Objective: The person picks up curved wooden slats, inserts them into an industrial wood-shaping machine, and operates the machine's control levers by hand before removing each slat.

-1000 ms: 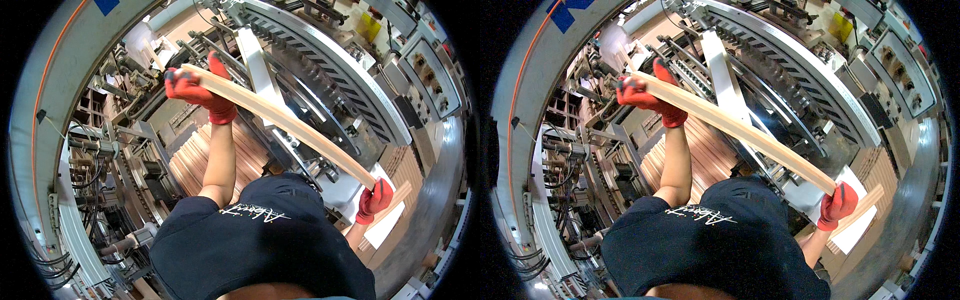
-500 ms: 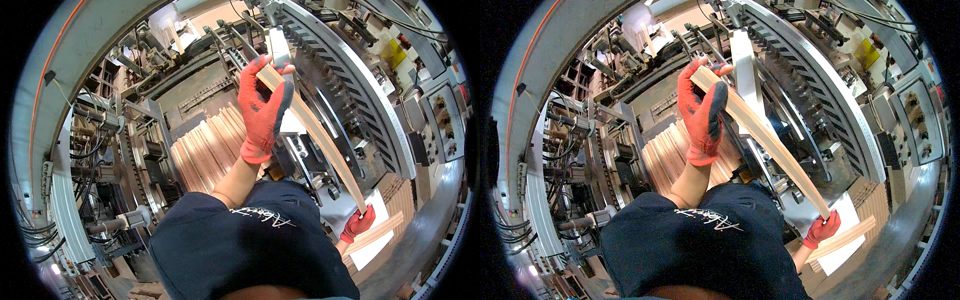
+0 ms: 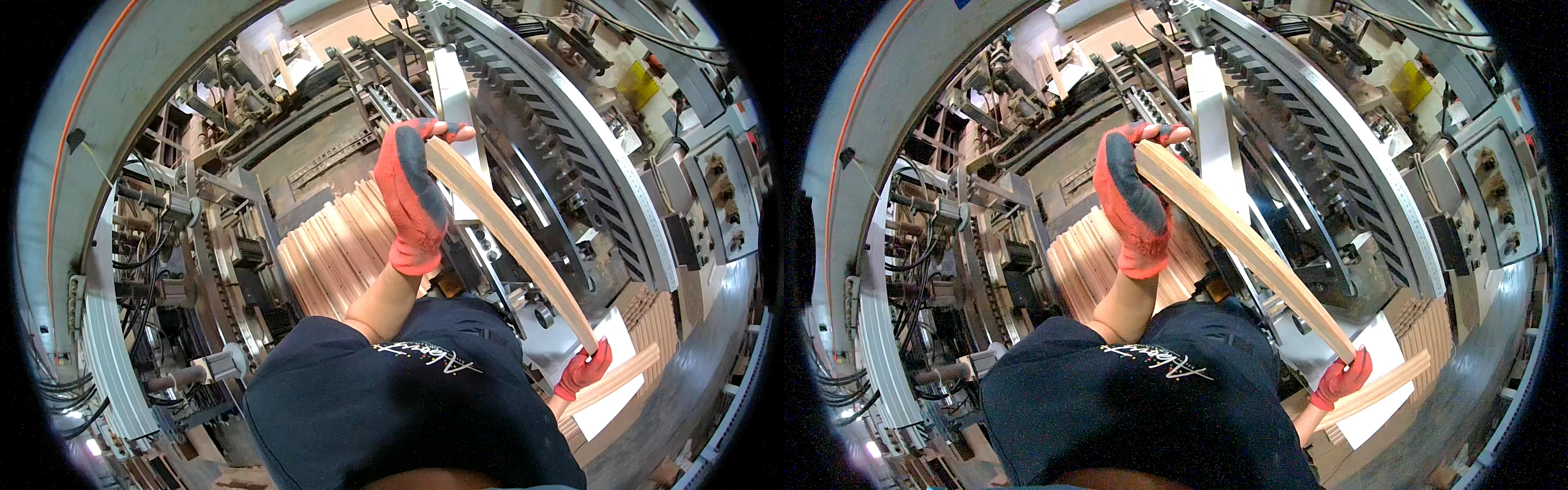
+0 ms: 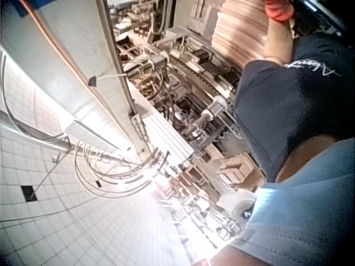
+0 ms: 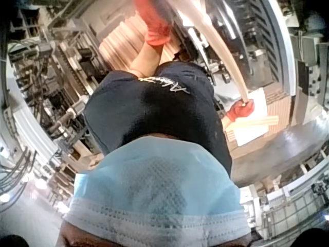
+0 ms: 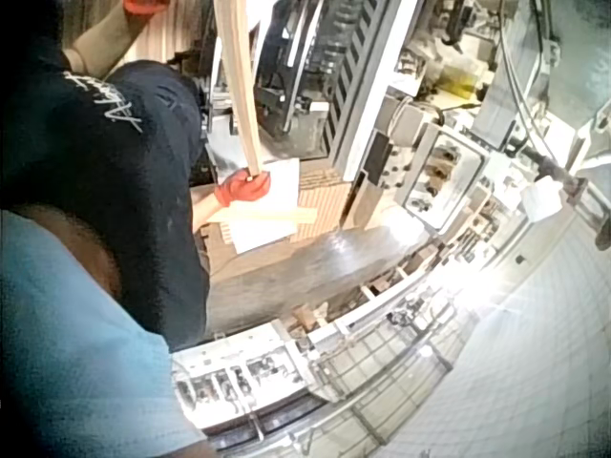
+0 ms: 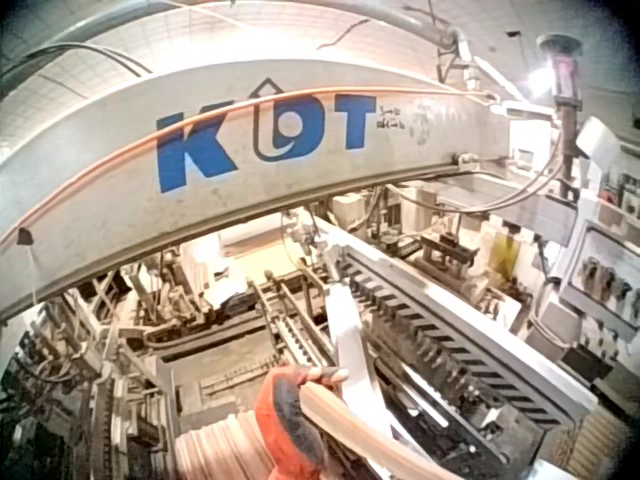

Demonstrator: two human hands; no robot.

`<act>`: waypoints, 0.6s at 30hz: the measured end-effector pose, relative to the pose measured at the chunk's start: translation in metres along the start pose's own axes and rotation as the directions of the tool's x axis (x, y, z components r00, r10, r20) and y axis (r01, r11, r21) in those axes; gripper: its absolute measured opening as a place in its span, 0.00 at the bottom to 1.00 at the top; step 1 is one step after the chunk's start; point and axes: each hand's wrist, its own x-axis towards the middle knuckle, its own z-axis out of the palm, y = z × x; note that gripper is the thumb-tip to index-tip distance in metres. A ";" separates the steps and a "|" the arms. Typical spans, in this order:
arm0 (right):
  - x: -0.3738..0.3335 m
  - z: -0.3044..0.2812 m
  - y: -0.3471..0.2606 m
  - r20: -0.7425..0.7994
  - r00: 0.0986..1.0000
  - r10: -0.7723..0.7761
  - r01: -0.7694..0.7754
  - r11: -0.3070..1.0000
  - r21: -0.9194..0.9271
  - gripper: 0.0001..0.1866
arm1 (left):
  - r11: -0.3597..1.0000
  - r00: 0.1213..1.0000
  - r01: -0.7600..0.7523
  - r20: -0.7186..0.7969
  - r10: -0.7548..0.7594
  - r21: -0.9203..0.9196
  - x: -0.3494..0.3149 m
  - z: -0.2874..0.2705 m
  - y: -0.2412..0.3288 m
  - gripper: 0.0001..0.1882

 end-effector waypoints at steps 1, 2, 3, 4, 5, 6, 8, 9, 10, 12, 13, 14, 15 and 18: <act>0.000 0.000 -0.001 0.007 1.000 0.013 -0.013 1.000 0.010 0.20 | 1.000 1.000 -0.024 0.000 0.024 0.020 0.000 0.000 0.000 0.16; -0.001 0.000 -0.002 0.015 1.000 0.017 -0.017 1.000 0.014 0.21 | 0.998 0.999 -0.048 0.001 0.048 0.039 0.000 0.000 0.000 0.16; 0.000 0.000 -0.003 0.020 1.000 0.021 -0.021 1.000 0.015 0.21 | 1.000 1.000 -0.027 0.005 0.027 -0.013 0.000 0.000 -0.001 0.17; 0.001 -0.001 -0.004 0.024 0.999 0.025 -0.025 1.000 0.015 0.22 | 0.998 1.000 -0.006 0.011 0.006 -0.065 0.000 -0.001 -0.005 0.18; 0.001 -0.003 -0.006 0.083 0.996 -0.013 0.014 1.000 -0.021 0.22 | 0.993 1.000 0.016 0.018 -0.014 -0.116 0.000 -0.002 -0.009 0.19; 0.007 -0.009 -0.016 0.138 0.990 -0.040 0.050 0.997 -0.065 0.23 | 0.997 0.999 0.014 0.038 -0.012 -0.074 0.003 0.000 -0.020 0.20; 0.011 -0.007 -0.024 0.215 0.974 -0.069 0.070 0.998 0.003 0.23 | 1.000 0.996 0.012 0.084 -0.012 0.005 0.011 0.005 -0.048 0.22; 0.012 -0.004 -0.029 0.287 0.956 -0.067 0.050 0.997 0.065 0.22 | 0.986 0.967 0.166 0.193 -0.166 0.016 0.016 -0.002 -0.055 0.24; 0.013 -0.001 -0.037 0.356 0.932 -0.068 0.025 0.992 0.124 0.20 | 0.938 0.924 0.335 0.224 -0.310 -0.084 0.020 -0.005 -0.074 0.27; 0.017 0.015 -0.058 0.356 0.931 -0.074 0.002 0.980 0.198 0.19 | 0.928 0.910 0.371 0.207 -0.358 -0.028 0.034 -0.016 -0.141 0.31; 0.021 0.022 -0.069 0.401 0.915 -0.048 -0.044 0.975 0.216 0.21 | 0.906 0.899 0.365 0.172 -0.403 0.215 0.033 -0.012 -0.149 0.34; 0.026 0.030 -0.083 0.399 0.917 -0.022 -0.071 0.974 0.215 0.21 | 0.829 0.892 0.341 0.125 -0.434 0.444 0.032 -0.007 -0.158 0.37; 0.033 0.042 -0.101 0.395 0.918 -0.016 -0.086 0.967 0.238 0.21 | 0.754 0.943 0.218 0.066 -0.327 0.619 0.031 -0.022 -0.206 0.38; 0.058 0.077 -0.137 0.394 0.919 0.022 -0.136 0.955 0.263 0.22 | 0.390 0.941 0.127 0.014 -0.338 0.912 0.018 -0.018 -0.237 0.50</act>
